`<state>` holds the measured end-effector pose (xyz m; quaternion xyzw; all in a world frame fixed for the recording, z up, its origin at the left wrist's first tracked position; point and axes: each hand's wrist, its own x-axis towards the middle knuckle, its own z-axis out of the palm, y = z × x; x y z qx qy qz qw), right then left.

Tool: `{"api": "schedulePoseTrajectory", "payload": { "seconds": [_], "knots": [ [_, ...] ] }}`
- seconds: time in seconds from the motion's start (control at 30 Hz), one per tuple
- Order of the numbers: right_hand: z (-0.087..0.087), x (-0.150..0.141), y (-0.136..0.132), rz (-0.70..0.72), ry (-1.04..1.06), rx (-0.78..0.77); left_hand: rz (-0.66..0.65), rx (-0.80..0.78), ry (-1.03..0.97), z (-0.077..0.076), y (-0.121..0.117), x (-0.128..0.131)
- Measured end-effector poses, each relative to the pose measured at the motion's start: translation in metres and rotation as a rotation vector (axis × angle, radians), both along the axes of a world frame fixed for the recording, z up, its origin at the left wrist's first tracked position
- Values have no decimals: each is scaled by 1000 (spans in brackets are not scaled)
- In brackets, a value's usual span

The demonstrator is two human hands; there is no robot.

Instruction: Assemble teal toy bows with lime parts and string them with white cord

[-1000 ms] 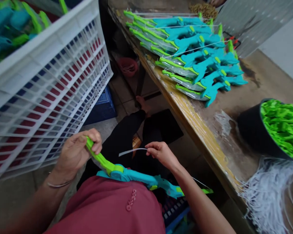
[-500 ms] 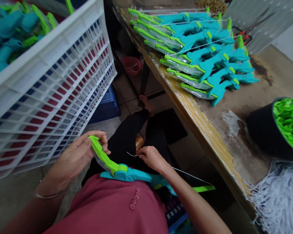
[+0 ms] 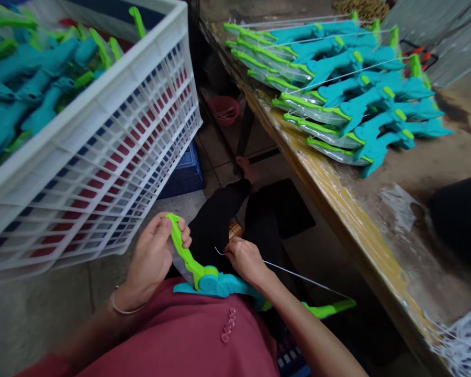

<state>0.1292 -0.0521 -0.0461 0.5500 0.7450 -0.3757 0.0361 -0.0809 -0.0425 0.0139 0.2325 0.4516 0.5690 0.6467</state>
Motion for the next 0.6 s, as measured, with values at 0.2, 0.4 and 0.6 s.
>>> {"api": "schedulePoseTrajectory", "payload": {
  "seconds": [0.2,0.4,0.6],
  "knots": [
    [8,-1,-2,-30,3,87,15,175,-10,-6,-3,5],
    [33,0,-3,-239,437,169,-13,314,-58,1,-7,3],
    [88,-25,-13,-475,790,2,-154,440,-144,10,-14,0]
  ]
}}
